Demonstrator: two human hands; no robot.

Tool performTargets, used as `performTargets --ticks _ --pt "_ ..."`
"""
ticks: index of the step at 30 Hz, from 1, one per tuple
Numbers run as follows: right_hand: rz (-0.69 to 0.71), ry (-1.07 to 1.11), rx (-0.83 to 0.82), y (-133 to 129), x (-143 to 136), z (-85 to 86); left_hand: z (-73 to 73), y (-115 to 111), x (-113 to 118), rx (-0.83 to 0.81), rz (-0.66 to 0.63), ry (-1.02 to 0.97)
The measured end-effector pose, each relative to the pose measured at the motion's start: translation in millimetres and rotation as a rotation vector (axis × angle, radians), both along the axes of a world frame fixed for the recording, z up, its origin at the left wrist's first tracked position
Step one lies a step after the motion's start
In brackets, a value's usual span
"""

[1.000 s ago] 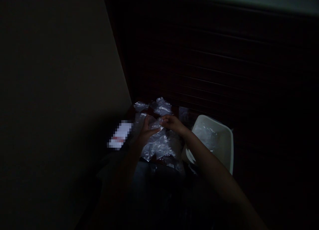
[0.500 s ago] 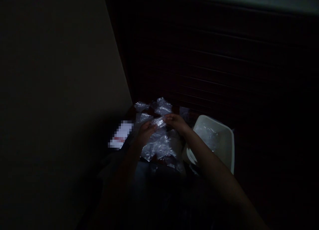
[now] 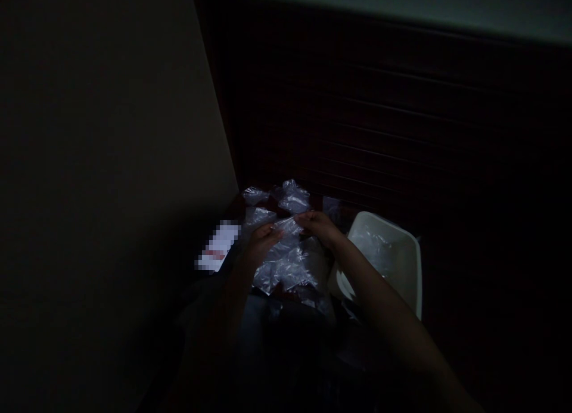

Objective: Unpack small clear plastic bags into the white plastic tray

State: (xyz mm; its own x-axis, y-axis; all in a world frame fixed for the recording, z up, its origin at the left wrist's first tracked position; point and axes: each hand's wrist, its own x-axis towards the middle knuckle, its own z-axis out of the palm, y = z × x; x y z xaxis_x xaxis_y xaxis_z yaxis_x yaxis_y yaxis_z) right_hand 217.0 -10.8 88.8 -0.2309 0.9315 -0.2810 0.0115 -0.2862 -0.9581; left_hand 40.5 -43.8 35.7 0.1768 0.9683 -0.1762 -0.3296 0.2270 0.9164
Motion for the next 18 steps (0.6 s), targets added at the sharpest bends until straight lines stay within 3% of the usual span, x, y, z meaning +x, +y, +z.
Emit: performTargets --ticks 10,18 --pt "0.012 0.107 -0.098 -2.0 3.1 6.5 -9.0 6.5 -2.5 -0.055 0.074 -0.194" --pt "0.044 0.097 -0.045 -3.7 1.3 10.1 -7.2 8.3 -6.2 -0.119 0.134 -0.359"
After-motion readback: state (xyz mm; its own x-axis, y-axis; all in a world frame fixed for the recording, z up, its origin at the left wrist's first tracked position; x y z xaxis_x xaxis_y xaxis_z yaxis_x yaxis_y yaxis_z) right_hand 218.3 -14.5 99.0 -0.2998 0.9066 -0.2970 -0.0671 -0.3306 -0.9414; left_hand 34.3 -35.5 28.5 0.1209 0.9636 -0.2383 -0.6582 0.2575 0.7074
